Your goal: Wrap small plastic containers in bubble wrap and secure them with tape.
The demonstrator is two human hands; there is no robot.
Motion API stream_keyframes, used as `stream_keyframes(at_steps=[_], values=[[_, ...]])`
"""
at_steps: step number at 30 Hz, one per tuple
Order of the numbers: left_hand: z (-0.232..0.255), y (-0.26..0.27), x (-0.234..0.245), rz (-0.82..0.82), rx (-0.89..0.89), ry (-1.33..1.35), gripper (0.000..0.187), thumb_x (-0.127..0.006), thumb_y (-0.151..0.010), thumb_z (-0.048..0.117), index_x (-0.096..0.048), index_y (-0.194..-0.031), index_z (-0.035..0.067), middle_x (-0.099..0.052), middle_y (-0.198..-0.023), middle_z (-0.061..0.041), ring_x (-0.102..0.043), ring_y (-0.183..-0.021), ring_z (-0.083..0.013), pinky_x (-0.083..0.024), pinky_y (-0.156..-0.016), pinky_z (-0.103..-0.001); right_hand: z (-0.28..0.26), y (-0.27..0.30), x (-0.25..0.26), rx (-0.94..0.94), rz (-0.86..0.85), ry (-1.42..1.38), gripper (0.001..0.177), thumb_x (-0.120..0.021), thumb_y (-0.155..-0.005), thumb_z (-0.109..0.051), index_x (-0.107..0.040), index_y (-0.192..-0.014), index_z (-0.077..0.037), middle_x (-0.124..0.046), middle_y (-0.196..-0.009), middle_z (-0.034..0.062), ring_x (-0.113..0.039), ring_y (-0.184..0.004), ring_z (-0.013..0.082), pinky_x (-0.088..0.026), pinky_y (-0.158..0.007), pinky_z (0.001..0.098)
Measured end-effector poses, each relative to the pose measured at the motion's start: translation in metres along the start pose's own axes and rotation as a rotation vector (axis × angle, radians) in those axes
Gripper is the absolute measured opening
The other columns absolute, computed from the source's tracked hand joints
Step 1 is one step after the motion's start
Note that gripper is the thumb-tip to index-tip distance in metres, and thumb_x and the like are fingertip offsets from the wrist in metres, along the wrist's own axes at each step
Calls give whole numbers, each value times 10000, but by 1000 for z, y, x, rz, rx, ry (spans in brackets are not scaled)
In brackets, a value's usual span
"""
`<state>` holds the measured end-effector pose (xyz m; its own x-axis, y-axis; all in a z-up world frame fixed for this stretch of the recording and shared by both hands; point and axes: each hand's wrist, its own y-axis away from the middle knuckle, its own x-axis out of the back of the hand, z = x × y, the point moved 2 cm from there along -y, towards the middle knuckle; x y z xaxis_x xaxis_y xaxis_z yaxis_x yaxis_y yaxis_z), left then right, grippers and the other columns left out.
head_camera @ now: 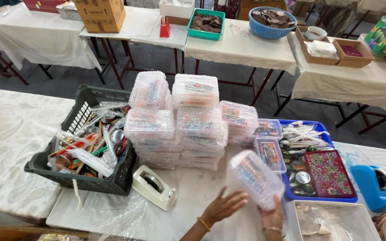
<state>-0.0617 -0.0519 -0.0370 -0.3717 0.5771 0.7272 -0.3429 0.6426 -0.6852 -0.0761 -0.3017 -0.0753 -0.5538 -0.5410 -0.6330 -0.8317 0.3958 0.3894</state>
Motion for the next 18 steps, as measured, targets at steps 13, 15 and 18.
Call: stream_keyframes(at_steps=[13, 15, 18], values=[[-41, 54, 66, 222, 591, -105, 537, -688, -936, 96, -465, -1423, 126, -546, -1456, -49, -530, -1360, -213, -249, -1201, -647, -122, -236, -207, -21, -428, 243, 592, -611, -847, -439, -592, -1332, -100, -707, -1179, 62, -700, -986, 249, -553, -607, 433], [-45, 58, 77, 276, 644, -128, 489, -679, -920, 67, -506, -1373, 133, -593, -1403, -55, -581, -1307, -241, -294, -1166, -609, -112, -278, -220, -14, -497, 202, 528, -675, -916, -383, -602, -1334, -68, -710, -1200, 55, -684, -1035, 208, -571, -774, 303], [-53, 77, 71, 354, 666, -159, 476, -679, -902, 65, -528, -1349, 131, -613, -1372, -60, -614, -1256, -247, -296, -1159, -622, -98, -285, -247, -51, -452, 285, 514, -665, -866, -397, -619, -1280, -96, -698, -1148, 40, -692, -938, 175, -574, -711, 308]])
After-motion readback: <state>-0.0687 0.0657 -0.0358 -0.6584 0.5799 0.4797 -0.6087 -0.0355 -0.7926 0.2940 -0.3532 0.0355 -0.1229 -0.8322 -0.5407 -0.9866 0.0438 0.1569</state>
